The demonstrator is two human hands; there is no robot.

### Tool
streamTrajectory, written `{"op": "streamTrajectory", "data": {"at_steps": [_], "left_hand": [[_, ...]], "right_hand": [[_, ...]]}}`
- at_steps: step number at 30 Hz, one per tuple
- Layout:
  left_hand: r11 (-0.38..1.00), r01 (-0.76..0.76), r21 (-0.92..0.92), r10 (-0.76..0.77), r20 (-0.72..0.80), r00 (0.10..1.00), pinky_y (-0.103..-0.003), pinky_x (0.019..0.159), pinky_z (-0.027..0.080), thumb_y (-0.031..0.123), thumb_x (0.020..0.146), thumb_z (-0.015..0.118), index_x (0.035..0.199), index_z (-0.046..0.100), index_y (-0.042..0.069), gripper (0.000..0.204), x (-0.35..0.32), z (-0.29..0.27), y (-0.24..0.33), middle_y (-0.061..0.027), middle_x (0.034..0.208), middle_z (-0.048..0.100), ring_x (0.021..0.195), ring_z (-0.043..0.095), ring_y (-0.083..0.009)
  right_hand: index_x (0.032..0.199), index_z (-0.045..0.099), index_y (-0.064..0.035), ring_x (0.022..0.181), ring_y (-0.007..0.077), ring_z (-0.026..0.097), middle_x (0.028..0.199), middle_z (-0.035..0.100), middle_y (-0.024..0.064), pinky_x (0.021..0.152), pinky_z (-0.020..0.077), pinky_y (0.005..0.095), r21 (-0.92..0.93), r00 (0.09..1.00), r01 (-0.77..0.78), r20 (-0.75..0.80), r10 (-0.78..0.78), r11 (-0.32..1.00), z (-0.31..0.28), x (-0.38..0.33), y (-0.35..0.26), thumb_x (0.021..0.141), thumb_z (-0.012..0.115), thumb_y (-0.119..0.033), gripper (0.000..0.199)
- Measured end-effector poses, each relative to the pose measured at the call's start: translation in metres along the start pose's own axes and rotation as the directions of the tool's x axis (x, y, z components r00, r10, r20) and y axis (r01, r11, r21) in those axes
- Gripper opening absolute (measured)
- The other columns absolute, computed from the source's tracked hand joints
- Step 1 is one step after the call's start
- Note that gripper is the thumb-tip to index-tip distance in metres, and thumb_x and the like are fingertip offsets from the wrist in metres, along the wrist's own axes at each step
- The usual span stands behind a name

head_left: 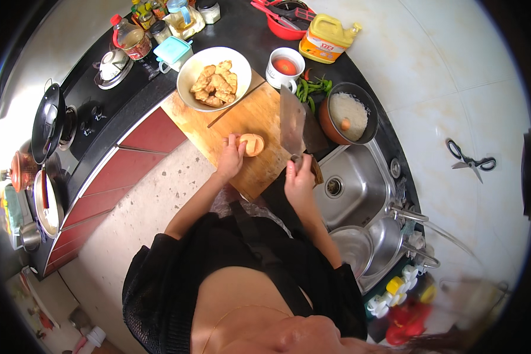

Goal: The person washes rice in a pot, drains it, and then peels a potato using a knife over a bowl.

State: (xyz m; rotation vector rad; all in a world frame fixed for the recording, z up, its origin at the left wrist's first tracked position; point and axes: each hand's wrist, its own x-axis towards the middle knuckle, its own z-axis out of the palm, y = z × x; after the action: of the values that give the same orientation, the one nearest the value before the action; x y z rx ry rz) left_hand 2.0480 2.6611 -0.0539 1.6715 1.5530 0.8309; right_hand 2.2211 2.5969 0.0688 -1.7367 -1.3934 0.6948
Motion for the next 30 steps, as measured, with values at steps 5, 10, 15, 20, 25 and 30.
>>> {"op": "streamTrajectory", "data": {"at_steps": [5, 10, 15, 20, 25, 30], "left_hand": [[0.999, -0.007, -0.041, 0.008, 0.012, 1.000, -0.045, 0.078, 0.039, 0.028, 0.086, 0.047, 0.110, 0.035, 0.002, 0.038, 0.006, 0.014, -0.001, -0.0265, 0.104, 0.040, 0.091, 0.045, -0.0444], [0.971, 0.033, 0.235, -0.061, 0.115, 0.991, -0.041, 0.085, 0.036, 0.043, 0.073, 0.061, 0.112, 0.038, 0.001, 0.061, 0.006, -0.003, 0.031, -0.0229, 0.107, 0.044, 0.097, 0.042, -0.0375], [0.946, 0.102, 0.309, -0.151, 0.139, 0.979, -0.039, 0.089, 0.033, 0.045, 0.066, 0.067, 0.115, 0.040, 0.004, 0.069, 0.008, -0.003, 0.020, -0.0200, 0.109, 0.045, 0.100, 0.040, -0.0332], [0.942, -0.066, 0.329, 0.009, 0.173, 0.985, -0.039, 0.090, 0.032, 0.037, 0.069, 0.067, 0.117, 0.042, 0.010, 0.061, 0.019, 0.000, 0.044, -0.0172, 0.112, 0.045, 0.105, 0.039, -0.0338], [0.866, -0.354, 0.353, 0.213, 0.380, 0.900, -0.038, 0.089, 0.035, 0.020, 0.072, 0.063, 0.116, 0.045, 0.012, 0.048, 0.060, 0.018, 0.058, -0.0139, 0.113, 0.049, 0.106, 0.044, -0.0311], [0.918, -0.240, 0.316, 0.038, 0.531, 0.847, -0.037, 0.079, 0.042, 0.015, 0.071, 0.063, 0.099, 0.052, 0.007, 0.031, 0.075, 0.040, 0.053, -0.0137, 0.092, 0.059, 0.091, 0.055, -0.0297]], "right_hand": [[0.096, 0.034, -0.0050, 0.065, 0.0452, 0.054, 0.069, 0.056, 0.0260, 0.056, 0.0423, 0.0530, -0.358, 0.930, 0.002, 0.343, 0.130, 0.934, 0.043, -0.010, 0.067, 0.086, 0.044, -0.031, 0.030], [0.092, 0.037, -0.0040, 0.061, 0.0417, 0.055, 0.067, 0.056, 0.0238, 0.053, 0.0432, 0.0497, -0.294, 0.937, 0.021, 0.340, 0.084, 0.956, 0.038, -0.006, 0.071, 0.086, 0.045, -0.030, 0.028], [0.089, 0.041, -0.0043, 0.041, 0.0175, 0.050, 0.056, 0.051, 0.0083, 0.036, 0.0394, 0.0298, 0.068, 0.790, -0.438, 0.504, 0.348, 0.896, -0.006, 0.010, 0.041, 0.087, 0.046, -0.025, 0.022], [0.087, 0.041, -0.0055, 0.035, 0.0082, 0.039, 0.052, 0.042, 0.0011, 0.031, 0.0311, 0.0221, 0.241, 0.885, -0.439, 0.283, 0.370, 0.865, -0.032, -0.003, 0.061, 0.088, 0.044, -0.022, 0.017], [0.092, 0.042, -0.0042, 0.035, 0.0087, 0.041, 0.052, 0.044, 0.0025, 0.031, 0.0319, 0.0229, 0.282, 0.885, -0.460, 0.221, 0.410, 0.842, -0.035, -0.012, 0.067, 0.089, 0.043, -0.025, 0.021], [0.094, 0.038, -0.0033, 0.058, 0.0379, 0.051, 0.066, 0.054, 0.0200, 0.050, 0.0393, 0.0450, -0.149, 0.975, -0.149, 0.142, 0.170, 0.978, -0.024, -0.017, 0.081, 0.087, 0.046, -0.024, 0.024]]}}
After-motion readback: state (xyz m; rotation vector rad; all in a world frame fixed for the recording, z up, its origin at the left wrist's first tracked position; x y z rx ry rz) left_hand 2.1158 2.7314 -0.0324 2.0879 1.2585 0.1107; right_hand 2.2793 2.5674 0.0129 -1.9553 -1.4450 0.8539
